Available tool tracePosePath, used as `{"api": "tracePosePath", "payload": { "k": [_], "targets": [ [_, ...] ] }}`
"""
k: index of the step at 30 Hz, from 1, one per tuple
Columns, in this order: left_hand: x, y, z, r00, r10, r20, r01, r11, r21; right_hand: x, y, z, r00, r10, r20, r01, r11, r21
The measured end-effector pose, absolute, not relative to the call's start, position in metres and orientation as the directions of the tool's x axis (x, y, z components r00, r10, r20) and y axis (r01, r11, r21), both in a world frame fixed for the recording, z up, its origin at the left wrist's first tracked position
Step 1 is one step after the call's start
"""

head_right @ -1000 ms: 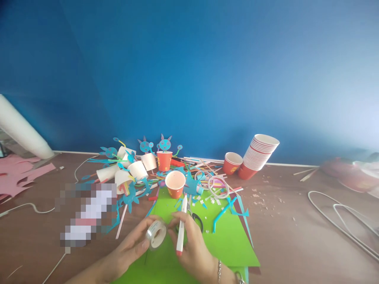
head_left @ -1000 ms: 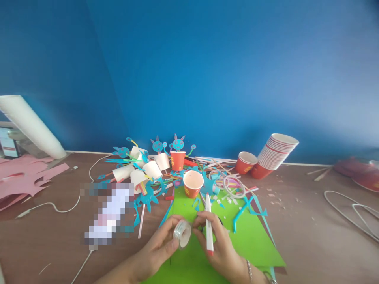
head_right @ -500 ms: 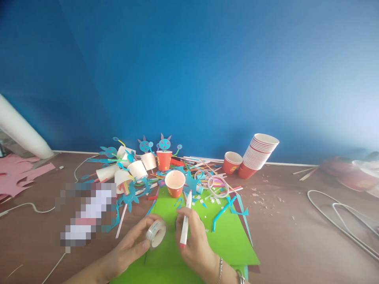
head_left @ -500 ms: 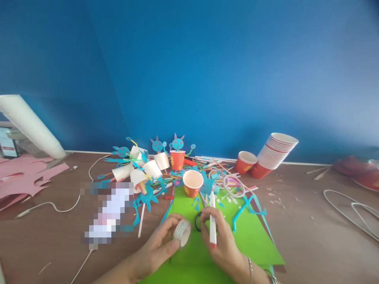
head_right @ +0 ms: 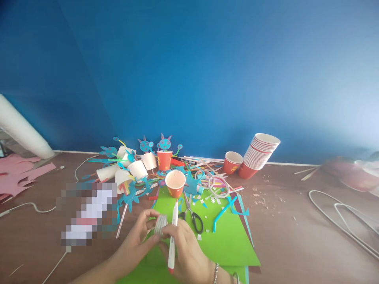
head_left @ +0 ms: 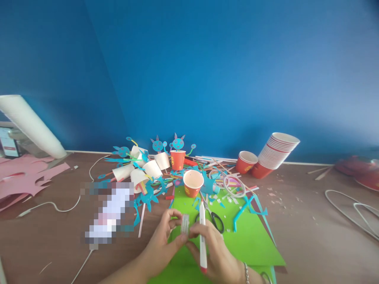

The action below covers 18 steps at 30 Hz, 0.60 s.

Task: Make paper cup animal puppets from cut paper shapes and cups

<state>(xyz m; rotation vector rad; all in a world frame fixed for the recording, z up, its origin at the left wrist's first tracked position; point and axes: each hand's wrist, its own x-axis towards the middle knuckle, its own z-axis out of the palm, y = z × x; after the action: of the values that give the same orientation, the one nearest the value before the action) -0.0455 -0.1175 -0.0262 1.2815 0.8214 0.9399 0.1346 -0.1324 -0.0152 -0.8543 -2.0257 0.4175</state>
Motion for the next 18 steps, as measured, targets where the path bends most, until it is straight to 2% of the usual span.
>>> {"api": "tracePosePath", "payload": {
  "k": [3,10,12,14,16,18],
  "targets": [
    [-0.043,-0.118,-0.029,0.400,0.916,-0.003,-0.131,0.061,0.990,0.133,-0.132,-0.020,-0.361,0.733,0.577,0.411,0.680,-0.607],
    [-0.043,-0.117,-0.025,0.377,0.926,-0.007,-0.128,0.059,0.990,0.136,-0.131,-0.016,-0.405,0.713,0.572,0.416,0.701,-0.579],
    [-0.047,-0.117,-0.024,0.334,0.942,0.027,-0.027,-0.019,0.999,0.138,-0.129,-0.018,-0.361,0.731,0.579,0.406,0.682,-0.608],
    [-0.052,-0.118,-0.023,0.306,0.949,0.073,0.157,-0.126,0.980,0.141,-0.125,-0.020,-0.248,0.760,0.601,0.410,0.644,-0.646],
    [-0.056,-0.121,-0.022,0.351,0.932,0.092,0.334,-0.216,0.917,0.145,-0.121,-0.022,-0.124,0.780,0.613,0.417,0.601,-0.681],
    [-0.057,-0.125,-0.020,0.447,0.893,0.061,0.438,-0.277,0.855,0.148,-0.117,-0.023,-0.064,0.794,0.604,0.416,0.572,-0.707]
  ]
}}
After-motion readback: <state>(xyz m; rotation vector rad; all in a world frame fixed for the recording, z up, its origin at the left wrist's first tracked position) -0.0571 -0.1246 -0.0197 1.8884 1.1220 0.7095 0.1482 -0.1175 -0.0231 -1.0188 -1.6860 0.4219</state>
